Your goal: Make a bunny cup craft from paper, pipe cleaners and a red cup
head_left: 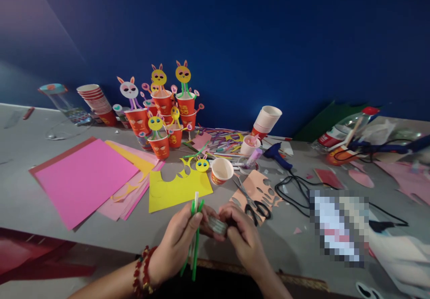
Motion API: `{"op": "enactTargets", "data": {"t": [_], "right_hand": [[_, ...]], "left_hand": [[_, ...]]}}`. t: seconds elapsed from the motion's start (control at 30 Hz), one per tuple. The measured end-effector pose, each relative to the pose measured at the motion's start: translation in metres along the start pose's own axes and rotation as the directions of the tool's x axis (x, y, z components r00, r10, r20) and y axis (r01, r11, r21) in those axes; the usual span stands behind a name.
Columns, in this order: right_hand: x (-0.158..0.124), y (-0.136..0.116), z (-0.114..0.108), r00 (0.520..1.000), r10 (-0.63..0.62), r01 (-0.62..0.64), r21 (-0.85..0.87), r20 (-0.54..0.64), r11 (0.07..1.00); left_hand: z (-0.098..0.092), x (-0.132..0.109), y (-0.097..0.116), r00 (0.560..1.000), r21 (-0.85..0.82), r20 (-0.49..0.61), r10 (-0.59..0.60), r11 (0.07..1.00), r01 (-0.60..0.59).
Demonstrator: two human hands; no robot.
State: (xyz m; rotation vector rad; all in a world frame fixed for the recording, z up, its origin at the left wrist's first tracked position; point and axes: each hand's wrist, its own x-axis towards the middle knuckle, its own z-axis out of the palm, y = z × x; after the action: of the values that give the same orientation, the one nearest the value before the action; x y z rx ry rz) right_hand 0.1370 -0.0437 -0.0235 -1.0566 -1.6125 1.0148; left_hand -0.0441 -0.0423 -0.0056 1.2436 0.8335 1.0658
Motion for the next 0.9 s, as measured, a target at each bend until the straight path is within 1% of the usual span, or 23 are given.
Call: {"op": "enactTargets", "data": {"t": [0.1, 0.17, 0.3, 0.43, 0.5, 0.6, 0.67, 0.77, 0.9], "right_hand": [[-0.0015, -0.0031, -0.0012, 0.997, 0.056, -0.058, 0.040, 0.047, 0.998], [-0.0014, -0.0034, -0.0011, 0.997, 0.070, -0.071, 0.049, 0.033, 0.996], [0.0004, 0.0005, 0.0006, 0.998, 0.056, -0.057, 0.050, 0.024, 0.997], [-0.0005, 0.0025, -0.0007, 1.000, 0.022, -0.022, 0.038, -0.007, 0.999], [-0.0014, 0.0007, -0.0029, 1.000, 0.026, -0.027, 0.056, 0.006, 0.998], [-0.0011, -0.0031, -0.0054, 0.997, 0.063, -0.067, 0.074, 0.051, 0.995], [0.0002, -0.0037, -0.0049, 0.996, 0.074, -0.076, 0.068, 0.039, 0.995], [0.0015, -0.0006, -0.0022, 0.998, 0.059, -0.060, 0.065, 0.006, 0.996], [-0.0029, 0.0041, -0.0031, 1.000, 0.030, -0.030, 0.067, 0.001, 0.997]], "left_hand": [[-0.0008, 0.0012, -0.0001, 1.000, 0.002, -0.008, 0.002, 1.000, -0.002], [-0.0014, 0.0013, -0.0008, 1.000, 0.002, 0.002, -0.002, 1.000, 0.002], [-0.0014, 0.0004, -0.0034, 1.000, -0.006, 0.014, -0.002, 1.000, 0.002], [-0.0001, -0.0002, -0.0047, 1.000, -0.024, -0.008, -0.014, 1.000, 0.014], [0.0004, -0.0001, -0.0039, 1.000, -0.039, -0.009, -0.022, 0.999, 0.022], [0.0008, 0.0010, -0.0024, 1.000, -0.038, -0.006, -0.025, 0.999, 0.025], [0.0009, 0.0016, -0.0022, 1.000, -0.028, -0.010, -0.022, 0.999, 0.022], [0.0006, 0.0014, -0.0041, 1.000, -0.028, -0.016, -0.021, 0.999, 0.021], [-0.0011, 0.0008, -0.0074, 0.998, -0.096, -0.018, -0.060, 0.994, 0.058]]}}
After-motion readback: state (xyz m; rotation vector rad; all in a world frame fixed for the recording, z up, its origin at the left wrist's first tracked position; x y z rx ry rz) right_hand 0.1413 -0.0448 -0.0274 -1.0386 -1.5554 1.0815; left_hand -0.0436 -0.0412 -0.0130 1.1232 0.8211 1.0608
